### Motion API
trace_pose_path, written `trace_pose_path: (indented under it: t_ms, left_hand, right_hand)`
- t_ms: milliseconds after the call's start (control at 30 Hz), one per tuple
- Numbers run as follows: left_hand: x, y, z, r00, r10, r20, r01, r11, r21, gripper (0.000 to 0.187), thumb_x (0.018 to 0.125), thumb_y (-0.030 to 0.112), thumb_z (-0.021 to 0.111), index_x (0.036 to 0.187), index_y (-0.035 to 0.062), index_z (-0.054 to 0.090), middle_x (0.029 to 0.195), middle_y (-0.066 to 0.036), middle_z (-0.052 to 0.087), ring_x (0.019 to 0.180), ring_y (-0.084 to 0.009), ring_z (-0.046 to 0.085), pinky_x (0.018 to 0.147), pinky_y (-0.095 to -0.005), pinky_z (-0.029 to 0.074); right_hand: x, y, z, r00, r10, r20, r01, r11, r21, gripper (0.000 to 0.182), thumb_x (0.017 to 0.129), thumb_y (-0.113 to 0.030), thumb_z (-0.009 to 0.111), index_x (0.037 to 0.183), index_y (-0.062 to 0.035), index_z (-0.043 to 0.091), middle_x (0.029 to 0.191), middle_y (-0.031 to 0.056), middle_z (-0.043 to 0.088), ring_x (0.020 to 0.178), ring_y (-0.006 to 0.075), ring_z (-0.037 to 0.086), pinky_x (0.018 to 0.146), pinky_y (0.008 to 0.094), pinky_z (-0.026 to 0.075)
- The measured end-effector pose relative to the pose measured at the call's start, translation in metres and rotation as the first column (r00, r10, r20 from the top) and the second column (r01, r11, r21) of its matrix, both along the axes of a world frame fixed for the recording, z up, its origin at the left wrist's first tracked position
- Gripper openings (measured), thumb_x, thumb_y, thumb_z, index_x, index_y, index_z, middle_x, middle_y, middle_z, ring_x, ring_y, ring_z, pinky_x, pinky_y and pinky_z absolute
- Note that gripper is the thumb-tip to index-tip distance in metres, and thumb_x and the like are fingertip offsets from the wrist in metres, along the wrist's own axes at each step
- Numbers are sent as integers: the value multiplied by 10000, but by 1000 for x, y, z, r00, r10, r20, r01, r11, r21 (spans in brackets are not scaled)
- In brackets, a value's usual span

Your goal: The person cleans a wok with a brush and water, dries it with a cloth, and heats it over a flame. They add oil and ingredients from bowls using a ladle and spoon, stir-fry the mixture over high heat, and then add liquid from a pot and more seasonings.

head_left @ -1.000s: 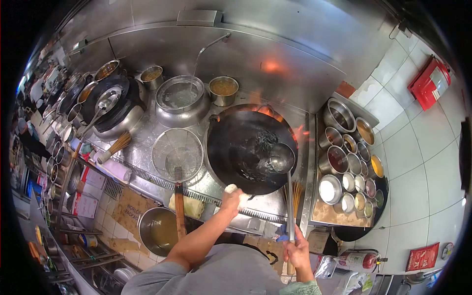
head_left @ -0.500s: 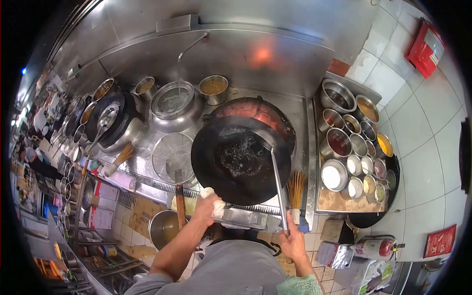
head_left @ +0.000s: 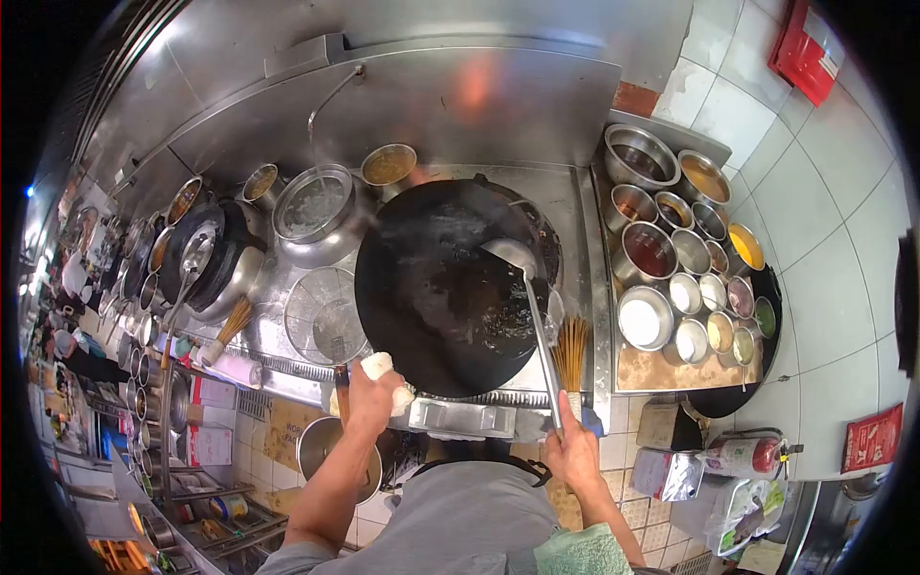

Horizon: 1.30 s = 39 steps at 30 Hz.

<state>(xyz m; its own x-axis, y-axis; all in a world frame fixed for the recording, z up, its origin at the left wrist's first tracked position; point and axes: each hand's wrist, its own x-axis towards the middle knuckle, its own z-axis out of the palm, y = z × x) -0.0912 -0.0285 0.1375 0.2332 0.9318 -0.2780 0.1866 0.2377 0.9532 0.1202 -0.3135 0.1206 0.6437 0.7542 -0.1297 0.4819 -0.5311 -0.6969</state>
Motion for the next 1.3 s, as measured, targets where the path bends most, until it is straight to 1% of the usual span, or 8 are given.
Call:
trace_pose_path:
  t_ms: [100,700,933,1033,1067,1100,1233,1300]
  left_hand:
    - [11,-2,30,950,4,-314,90,955,283,482,772,122,712,1140,-94,486,953,-204,650,815,-253,655,727,-412,545]
    - [37,9,60,896,-68,-439,275,861,429,589,746,158,753,1220,-40,466,941,-297,679,884,-453,693,816,-507,530]
    - [6,10,-10,964,15,-267,38,981,190,578,776,200,747,1179,-79,439,960,-320,662,886,-464,689,764,-504,544]
    - [-9,4,-79,994,111,-14,-112,988,-110,581,778,183,748,1186,-103,450,998,-269,670,849,-376,701,731,-467,564]
    - [-9,3,-86,988,145,47,-133,973,-189,580,779,176,749,1192,-109,458,1013,-243,666,855,-343,694,739,-450,568]
    - [-7,0,-94,979,175,105,-142,953,-267,580,780,169,751,1198,-114,466,1027,-217,662,862,-310,687,746,-433,572]
    - [25,-3,-123,933,311,181,-221,892,-394,593,765,167,780,1196,-106,478,1077,-237,645,901,-323,684,770,-423,572]
    - [43,2,-145,918,322,234,-215,896,-389,579,780,177,775,1186,-98,466,1075,-240,639,885,-317,687,740,-418,580]
  right_hand:
    - [5,-3,-7,997,4,82,-6,999,35,779,855,-43,642,1582,-72,365,1015,304,695,810,461,698,735,521,545]
    - [16,-24,-53,986,-122,117,111,990,91,754,905,16,609,1599,-97,336,1146,314,676,907,484,684,782,480,553]
    - [12,23,-53,963,-232,-135,226,973,-54,735,910,24,611,1593,-65,355,1096,285,696,804,319,685,762,391,548]
    - [2,77,-36,994,-48,100,23,970,241,730,921,-7,611,1598,-67,345,945,244,696,753,248,661,731,390,541]
    - [-12,114,28,995,-70,-70,66,996,-52,709,945,-58,600,1601,-59,330,913,233,700,732,249,653,713,395,531]
    - [-2,135,3,995,66,73,-77,985,157,705,963,-75,574,1616,-98,309,750,188,632,606,263,565,619,404,479]
    - [-8,295,31,823,397,407,-507,836,210,674,975,-118,586,1601,-109,336,900,300,680,805,482,661,729,490,518]
    - [-29,386,53,836,486,255,-515,855,61,647,969,-162,596,1576,-102,381,1015,323,685,962,482,680,840,516,519]
